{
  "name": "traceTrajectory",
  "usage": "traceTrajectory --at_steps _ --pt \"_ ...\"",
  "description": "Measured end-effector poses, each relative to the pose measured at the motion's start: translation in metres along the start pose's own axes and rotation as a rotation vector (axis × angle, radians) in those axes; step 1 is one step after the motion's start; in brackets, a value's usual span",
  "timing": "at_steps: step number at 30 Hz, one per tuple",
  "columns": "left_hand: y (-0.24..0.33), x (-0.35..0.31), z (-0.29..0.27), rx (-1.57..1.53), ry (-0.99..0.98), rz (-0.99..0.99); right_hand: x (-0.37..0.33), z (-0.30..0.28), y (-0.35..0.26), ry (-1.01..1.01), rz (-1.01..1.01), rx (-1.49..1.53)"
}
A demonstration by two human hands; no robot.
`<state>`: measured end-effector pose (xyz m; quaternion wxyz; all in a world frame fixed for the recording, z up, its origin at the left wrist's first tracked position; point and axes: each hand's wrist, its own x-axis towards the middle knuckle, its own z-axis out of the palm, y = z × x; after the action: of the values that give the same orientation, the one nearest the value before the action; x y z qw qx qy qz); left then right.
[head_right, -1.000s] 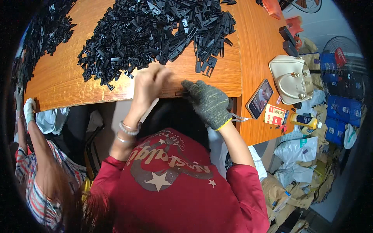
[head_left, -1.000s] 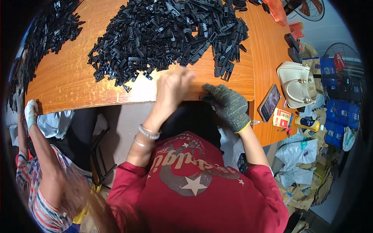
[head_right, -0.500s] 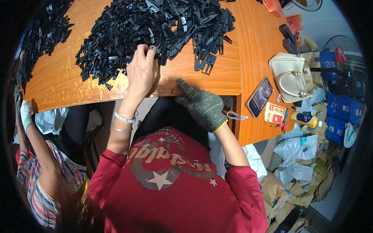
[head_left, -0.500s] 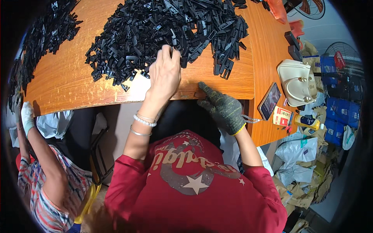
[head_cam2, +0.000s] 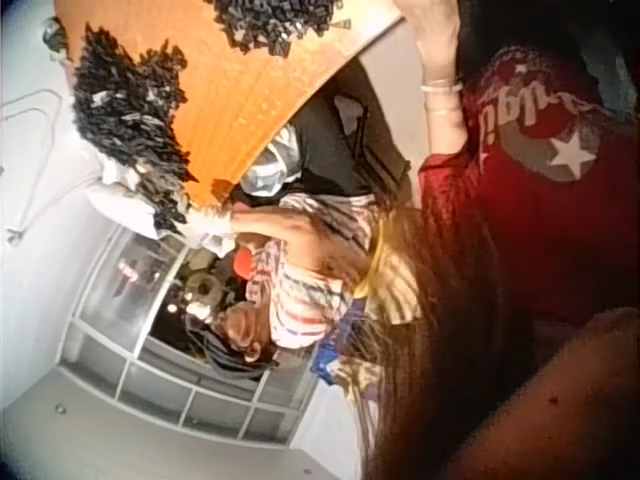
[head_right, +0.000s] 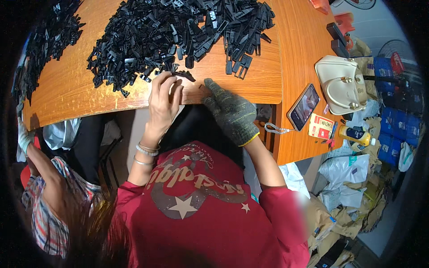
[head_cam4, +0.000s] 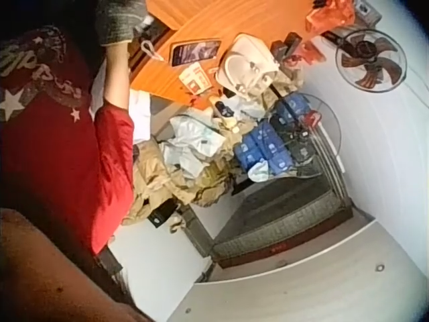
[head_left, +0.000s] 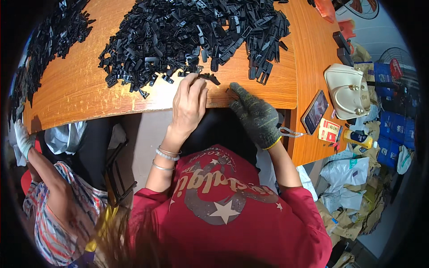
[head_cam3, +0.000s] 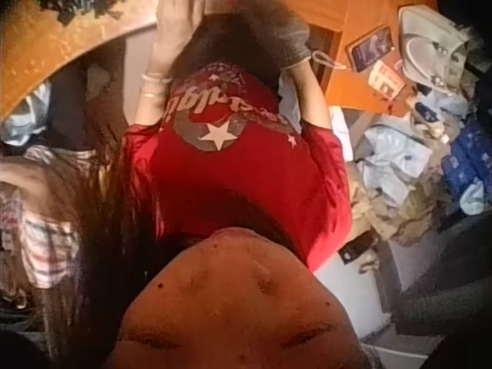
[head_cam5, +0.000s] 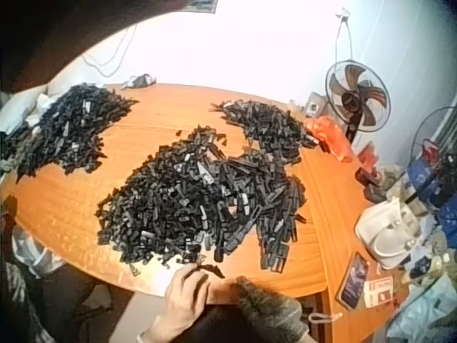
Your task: The person is inspecting and sorting small black plastic clips/components on a wooden workbench.
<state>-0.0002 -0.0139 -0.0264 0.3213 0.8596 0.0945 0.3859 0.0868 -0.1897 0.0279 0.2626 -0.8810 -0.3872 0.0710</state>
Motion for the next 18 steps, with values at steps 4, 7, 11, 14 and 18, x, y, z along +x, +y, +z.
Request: traceTrajectory --at_steps 4,7,11,14,18 --pt "0.002 0.005 -0.005 0.033 0.071 0.030 0.001 -0.011 -0.006 -0.048 0.110 0.032" --pt "-0.003 0.003 -0.010 0.106 0.099 0.015 0.001 -0.013 -0.002 -0.027 0.155 0.114" --pt "0.001 0.006 -0.017 0.143 -0.040 -0.147 -0.002 -0.008 0.008 0.070 0.118 0.145" --pt "0.001 0.008 -0.017 0.097 -0.189 -0.033 0.000 -0.011 0.005 0.061 0.117 0.117" --pt "0.013 0.010 -0.012 -0.020 -0.387 0.050 0.003 -0.016 0.005 -0.053 0.064 0.077"
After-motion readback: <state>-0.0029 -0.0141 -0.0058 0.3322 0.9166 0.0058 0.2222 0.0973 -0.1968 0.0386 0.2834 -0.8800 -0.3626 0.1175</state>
